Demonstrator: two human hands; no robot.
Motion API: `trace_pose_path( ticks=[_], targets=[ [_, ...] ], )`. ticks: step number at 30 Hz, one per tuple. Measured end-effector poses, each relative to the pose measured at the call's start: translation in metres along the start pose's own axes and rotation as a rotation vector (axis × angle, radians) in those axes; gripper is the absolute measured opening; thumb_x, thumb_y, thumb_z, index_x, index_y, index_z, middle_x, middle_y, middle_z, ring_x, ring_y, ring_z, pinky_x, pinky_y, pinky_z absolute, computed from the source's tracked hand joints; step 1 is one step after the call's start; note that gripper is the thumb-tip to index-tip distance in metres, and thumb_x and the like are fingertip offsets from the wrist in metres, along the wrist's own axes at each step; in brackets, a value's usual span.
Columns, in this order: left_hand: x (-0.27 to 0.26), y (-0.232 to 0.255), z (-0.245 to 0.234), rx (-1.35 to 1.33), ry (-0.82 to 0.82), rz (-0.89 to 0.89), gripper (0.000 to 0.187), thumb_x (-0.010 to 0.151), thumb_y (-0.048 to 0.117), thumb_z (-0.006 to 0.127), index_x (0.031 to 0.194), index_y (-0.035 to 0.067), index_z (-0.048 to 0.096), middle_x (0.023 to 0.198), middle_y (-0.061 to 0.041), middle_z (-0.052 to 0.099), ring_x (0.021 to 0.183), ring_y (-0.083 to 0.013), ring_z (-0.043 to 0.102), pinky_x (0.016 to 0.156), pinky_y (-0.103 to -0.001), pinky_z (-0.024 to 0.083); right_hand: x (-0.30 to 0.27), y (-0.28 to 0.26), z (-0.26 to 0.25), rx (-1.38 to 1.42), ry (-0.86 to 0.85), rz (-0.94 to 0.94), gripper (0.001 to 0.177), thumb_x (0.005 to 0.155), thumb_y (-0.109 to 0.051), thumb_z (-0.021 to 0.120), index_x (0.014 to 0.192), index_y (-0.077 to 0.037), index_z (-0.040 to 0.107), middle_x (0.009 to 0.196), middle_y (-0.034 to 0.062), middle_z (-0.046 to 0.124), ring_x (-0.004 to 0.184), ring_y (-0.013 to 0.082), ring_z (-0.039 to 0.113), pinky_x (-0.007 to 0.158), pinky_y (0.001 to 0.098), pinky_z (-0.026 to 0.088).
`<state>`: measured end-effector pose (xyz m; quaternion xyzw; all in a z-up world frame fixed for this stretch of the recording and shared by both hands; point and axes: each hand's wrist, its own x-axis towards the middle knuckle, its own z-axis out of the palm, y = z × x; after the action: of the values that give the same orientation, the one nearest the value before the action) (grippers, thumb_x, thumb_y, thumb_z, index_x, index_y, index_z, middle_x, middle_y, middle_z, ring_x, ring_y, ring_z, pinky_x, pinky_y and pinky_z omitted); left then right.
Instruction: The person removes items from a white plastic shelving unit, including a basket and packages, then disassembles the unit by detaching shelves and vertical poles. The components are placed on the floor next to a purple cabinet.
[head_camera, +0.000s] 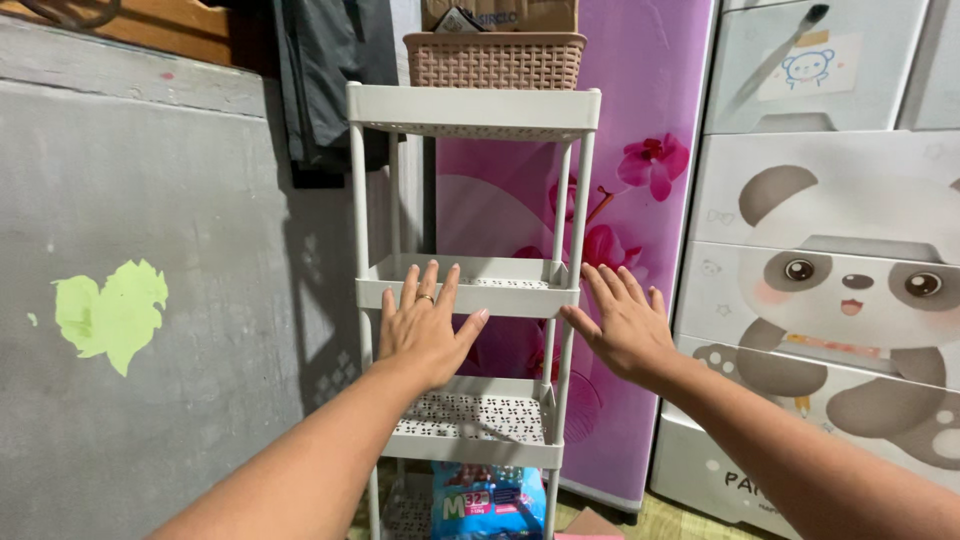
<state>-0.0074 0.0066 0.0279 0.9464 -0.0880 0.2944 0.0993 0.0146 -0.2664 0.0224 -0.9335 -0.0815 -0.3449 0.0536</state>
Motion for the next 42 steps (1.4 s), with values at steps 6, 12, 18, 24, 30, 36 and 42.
trace_pose_path(
  ticks=[6, 12, 18, 24, 30, 36, 42],
  targets=[
    [0.004, -0.01, -0.026, 0.015, 0.076, 0.013, 0.079, 0.097, 0.065, 0.035, 0.161, 0.023, 0.017, 0.168, -0.008, 0.012, 0.155, -0.0274, 0.004, 0.124, -0.051, 0.003, 0.021, -0.008, -0.015, -0.02, 0.033, -0.031, 0.085, 0.094, -0.07, 0.037, 0.16, -0.019, 0.02, 0.166, 0.0102, 0.022, 0.155, 0.0301, 0.013, 0.12, 0.0632, 0.013],
    [0.016, -0.027, -0.061, 0.031, 0.173, 0.0, 0.081, 0.096, 0.064, 0.039, 0.161, 0.019, 0.019, 0.168, -0.01, 0.014, 0.155, -0.0296, 0.005, 0.123, -0.053, 0.005, 0.067, -0.025, -0.05, -0.174, 0.099, -0.089, 0.09, 0.089, -0.057, 0.061, 0.16, -0.02, 0.021, 0.164, 0.0075, 0.027, 0.153, 0.0269, 0.02, 0.119, 0.06, 0.02],
    [0.031, -0.045, -0.101, 0.014, 0.324, 0.022, 0.081, 0.095, 0.062, 0.043, 0.16, 0.018, 0.023, 0.168, -0.01, 0.016, 0.155, -0.0303, 0.007, 0.122, -0.054, 0.005, 0.139, -0.041, -0.101, -0.156, 0.238, -0.123, 0.091, 0.084, -0.044, 0.074, 0.158, -0.018, 0.027, 0.16, 0.0068, 0.034, 0.148, 0.0263, 0.03, 0.116, 0.0535, 0.03],
    [0.043, -0.067, -0.135, 0.061, 0.377, -0.031, 0.081, 0.095, 0.063, 0.041, 0.161, 0.019, 0.023, 0.167, -0.012, 0.018, 0.155, -0.0314, 0.01, 0.122, -0.054, 0.007, 0.208, -0.063, -0.117, -0.157, 0.308, -0.193, 0.089, 0.085, -0.046, 0.072, 0.159, -0.02, 0.03, 0.159, 0.0083, 0.037, 0.144, 0.0273, 0.035, 0.107, 0.0496, 0.04],
    [0.041, -0.09, -0.151, 0.099, 0.407, -0.033, 0.082, 0.096, 0.064, 0.041, 0.161, 0.017, 0.021, 0.166, -0.015, 0.019, 0.154, -0.0344, 0.011, 0.12, -0.056, 0.008, 0.255, -0.063, -0.142, -0.152, 0.351, -0.093, 0.078, 0.087, -0.042, 0.074, 0.154, -0.015, 0.044, 0.148, 0.0185, 0.045, 0.135, 0.0335, 0.045, 0.096, 0.045, 0.053],
    [0.048, -0.1, -0.151, 0.084, 0.4, -0.033, 0.083, 0.095, 0.064, 0.043, 0.16, 0.016, 0.023, 0.166, -0.015, 0.02, 0.154, -0.0339, 0.012, 0.121, -0.056, 0.008, 0.275, -0.047, -0.152, -0.074, 0.366, -0.166, 0.077, 0.082, -0.046, 0.084, 0.146, -0.018, 0.051, 0.143, 0.0233, 0.04, 0.128, 0.0388, 0.044, 0.106, 0.0488, 0.045],
    [0.056, -0.095, -0.14, 0.033, 0.389, -0.006, 0.084, 0.095, 0.062, 0.046, 0.16, 0.014, 0.024, 0.165, -0.016, 0.022, 0.154, -0.0339, 0.014, 0.121, -0.054, 0.01, 0.292, -0.026, -0.153, -0.126, 0.312, -0.233, 0.085, 0.074, -0.017, 0.084, 0.152, -0.023, 0.05, 0.145, 0.0205, 0.042, 0.126, 0.0389, 0.045, 0.106, 0.0511, 0.048]
  ],
)
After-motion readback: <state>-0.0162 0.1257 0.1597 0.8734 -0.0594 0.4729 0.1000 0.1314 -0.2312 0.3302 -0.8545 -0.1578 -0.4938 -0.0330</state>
